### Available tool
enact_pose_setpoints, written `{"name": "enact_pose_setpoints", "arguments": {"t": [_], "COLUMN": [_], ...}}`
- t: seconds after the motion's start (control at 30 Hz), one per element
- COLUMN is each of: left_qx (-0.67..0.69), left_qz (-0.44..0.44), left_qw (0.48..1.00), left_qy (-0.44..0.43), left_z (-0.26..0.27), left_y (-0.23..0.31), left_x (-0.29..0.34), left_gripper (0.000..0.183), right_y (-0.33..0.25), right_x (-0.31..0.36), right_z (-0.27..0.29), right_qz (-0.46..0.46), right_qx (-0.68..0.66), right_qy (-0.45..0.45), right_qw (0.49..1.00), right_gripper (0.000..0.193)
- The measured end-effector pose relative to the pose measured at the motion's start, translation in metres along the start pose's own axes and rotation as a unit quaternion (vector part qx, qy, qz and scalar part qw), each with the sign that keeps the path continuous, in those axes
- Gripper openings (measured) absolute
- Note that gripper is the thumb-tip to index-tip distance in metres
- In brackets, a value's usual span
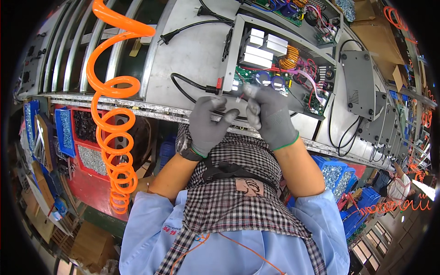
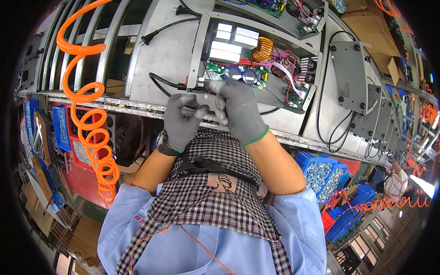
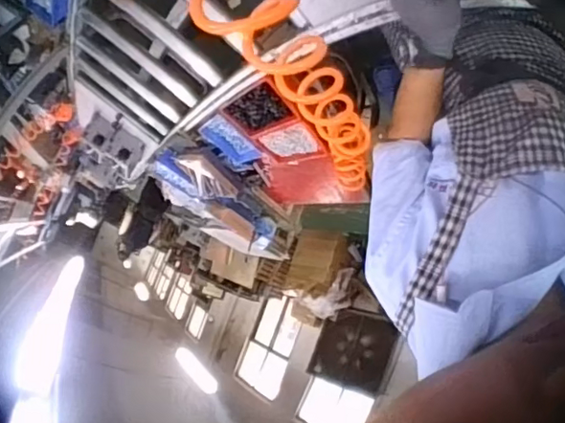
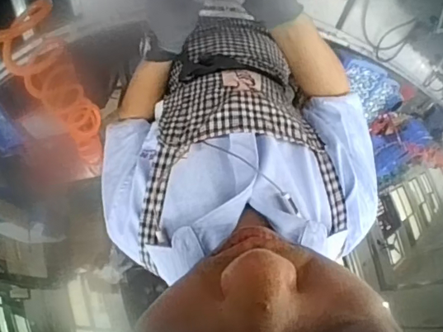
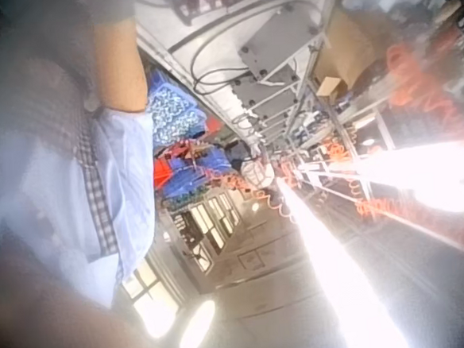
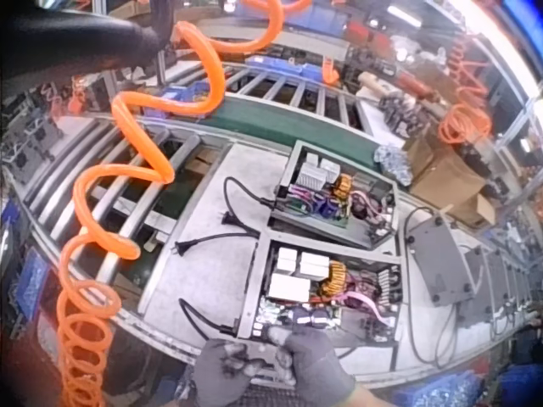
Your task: The person assembles an electronic device on a factory line. They use a pneumatic screwdriver to fasten screws into a metal casing, then connect internal wires and components, and finally secure the casing cover.
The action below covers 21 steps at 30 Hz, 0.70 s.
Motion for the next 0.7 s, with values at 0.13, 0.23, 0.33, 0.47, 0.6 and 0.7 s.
{"name": "enact_pose_setpoints", "arguments": {"t": [0.13,0.23,0.33,0.47,0.6,0.7], "left_qx": [-0.044,-0.048,-0.025,-0.016,-0.106,-0.149], "left_qz": [-0.034,-0.077,0.01,0.008,-0.099,-0.146], "left_qw": [0.998,0.996,0.999,1.0,0.987,0.974], "left_qy": [-0.019,0.002,0.033,-0.006,-0.072,-0.086], "left_z": [-0.007,-0.008,-0.005,0.002,0.012,0.014], "left_y": [0.007,-0.001,-0.003,-0.004,-0.002,0.003], "left_x": [-0.007,-0.009,-0.005,-0.011,-0.027,-0.032], "left_gripper": [0.03,0.025,0.022,0.024,0.024,0.023], "right_y": [0.019,0.018,0.015,0.006,-0.015,-0.017], "right_x": [-0.004,-0.005,-0.001,-0.007,-0.008,-0.011], "right_z": [0.003,0.002,-0.003,0.004,0.001,-0.002], "right_qz": [-0.04,-0.04,-0.024,-0.003,0.009,0.05], "right_qx": [-0.091,-0.07,-0.003,0.157,0.364,0.412], "right_qy": [0.025,0.017,0.011,-0.049,-0.055,-0.042], "right_qw": [0.995,0.997,1.0,0.986,0.93,0.909], "right_gripper": [0.019,0.019,0.021,0.022,0.019,0.02]}}
Point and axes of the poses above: each hand's wrist, its own x-axis away from the middle knuckle, its own z-axis out of the back of the hand, y = z × x, the point moved 2 cm from there along -x, towards the middle knuckle, and after that the axes turned 1 degree about -z, right-handed, at the moved point
